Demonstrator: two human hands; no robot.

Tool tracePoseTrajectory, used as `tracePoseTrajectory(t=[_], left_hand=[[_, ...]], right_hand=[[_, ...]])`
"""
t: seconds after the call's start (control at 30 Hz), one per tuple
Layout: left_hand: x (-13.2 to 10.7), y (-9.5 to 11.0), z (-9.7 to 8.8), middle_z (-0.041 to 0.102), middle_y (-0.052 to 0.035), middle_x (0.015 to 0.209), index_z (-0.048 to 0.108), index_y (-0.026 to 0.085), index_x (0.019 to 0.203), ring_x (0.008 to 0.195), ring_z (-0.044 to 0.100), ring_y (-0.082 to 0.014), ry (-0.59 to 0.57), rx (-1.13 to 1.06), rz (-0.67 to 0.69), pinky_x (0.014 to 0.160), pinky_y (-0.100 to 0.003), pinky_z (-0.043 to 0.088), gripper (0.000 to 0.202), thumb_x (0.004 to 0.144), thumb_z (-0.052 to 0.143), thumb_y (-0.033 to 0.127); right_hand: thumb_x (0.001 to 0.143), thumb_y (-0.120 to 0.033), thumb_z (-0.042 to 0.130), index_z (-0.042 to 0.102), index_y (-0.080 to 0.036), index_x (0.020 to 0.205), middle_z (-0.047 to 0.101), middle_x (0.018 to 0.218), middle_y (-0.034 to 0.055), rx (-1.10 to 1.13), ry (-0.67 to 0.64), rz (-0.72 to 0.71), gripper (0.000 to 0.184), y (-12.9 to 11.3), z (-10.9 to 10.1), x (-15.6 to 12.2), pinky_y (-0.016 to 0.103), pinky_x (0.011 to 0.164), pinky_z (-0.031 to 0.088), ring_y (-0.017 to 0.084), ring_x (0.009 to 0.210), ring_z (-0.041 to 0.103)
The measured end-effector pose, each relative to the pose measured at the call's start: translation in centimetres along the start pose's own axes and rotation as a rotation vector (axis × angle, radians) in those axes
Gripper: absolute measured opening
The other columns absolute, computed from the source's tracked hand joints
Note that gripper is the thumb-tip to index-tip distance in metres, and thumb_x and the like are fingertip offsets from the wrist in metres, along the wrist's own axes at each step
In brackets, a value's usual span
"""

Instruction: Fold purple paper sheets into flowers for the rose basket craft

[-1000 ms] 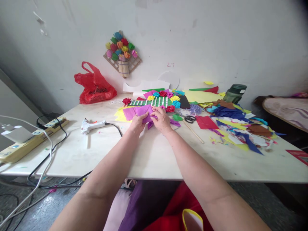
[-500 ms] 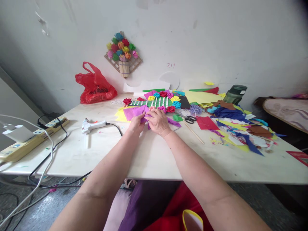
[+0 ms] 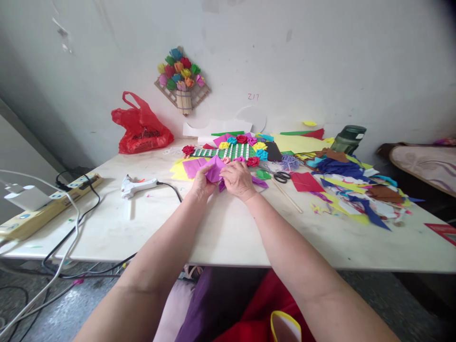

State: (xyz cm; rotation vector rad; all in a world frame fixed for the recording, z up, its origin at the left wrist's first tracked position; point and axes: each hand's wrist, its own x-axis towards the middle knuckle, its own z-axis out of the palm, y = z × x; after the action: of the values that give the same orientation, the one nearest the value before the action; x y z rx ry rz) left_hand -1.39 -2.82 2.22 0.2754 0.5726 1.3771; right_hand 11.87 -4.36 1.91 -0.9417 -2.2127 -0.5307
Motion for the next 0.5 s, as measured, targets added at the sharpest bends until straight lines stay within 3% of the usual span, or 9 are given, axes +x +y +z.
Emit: tracePoseTrajectory(t=[0.2, 0.37, 0.5], left_hand=[[0.48, -0.2, -0.16, 0.063, -0.0058, 0.067, 0.057, 0.012, 0.079, 0.064, 0.061, -0.0153, 0.003, 0.065, 0.058, 0.06, -0.025, 0.051, 0.01, 0.073, 0.05, 0.008], [0.81, -0.36, 0.0, 0.064, -0.0052, 0.07, 0.058, 0.013, 0.086, 0.073, 0.063, -0.0161, -0.006, 0.048, 0.101, 0.072, -0.027, 0.051, 0.015, 0.078, 0.047, 0.007], [0.83, -0.35, 0.15, 0.063, -0.0051, 0.071, 0.058, 0.013, 0.089, 0.076, 0.063, -0.0151, -0.01, 0.037, 0.109, 0.074, -0.025, 0.051, 0.015, 0.08, 0.046, 0.007]], right_hand=[[0.078, -0.015, 0.047, 0.066, -0.018, 0.089, 0.064, 0.094, 0.0071, 0.029, -0.009, 0.016, 0.022, 0.36, -0.07, -0.19, 0.038, 0.088, 0.027, 0.023, 0.099, 0.041], [0.082, -0.017, 0.044, 0.064, -0.02, 0.098, 0.058, 0.114, 0.007, -0.017, -0.012, 0.006, 0.026, -0.21, -0.62, 0.11, 0.04, 0.09, 0.025, 0.024, 0.104, 0.038], [0.086, -0.018, 0.04, 0.065, -0.021, 0.094, 0.061, 0.105, 0.0061, -0.045, -0.015, -0.01, 0.026, -0.34, -0.62, 0.29, 0.039, 0.09, 0.026, 0.023, 0.105, 0.038]])
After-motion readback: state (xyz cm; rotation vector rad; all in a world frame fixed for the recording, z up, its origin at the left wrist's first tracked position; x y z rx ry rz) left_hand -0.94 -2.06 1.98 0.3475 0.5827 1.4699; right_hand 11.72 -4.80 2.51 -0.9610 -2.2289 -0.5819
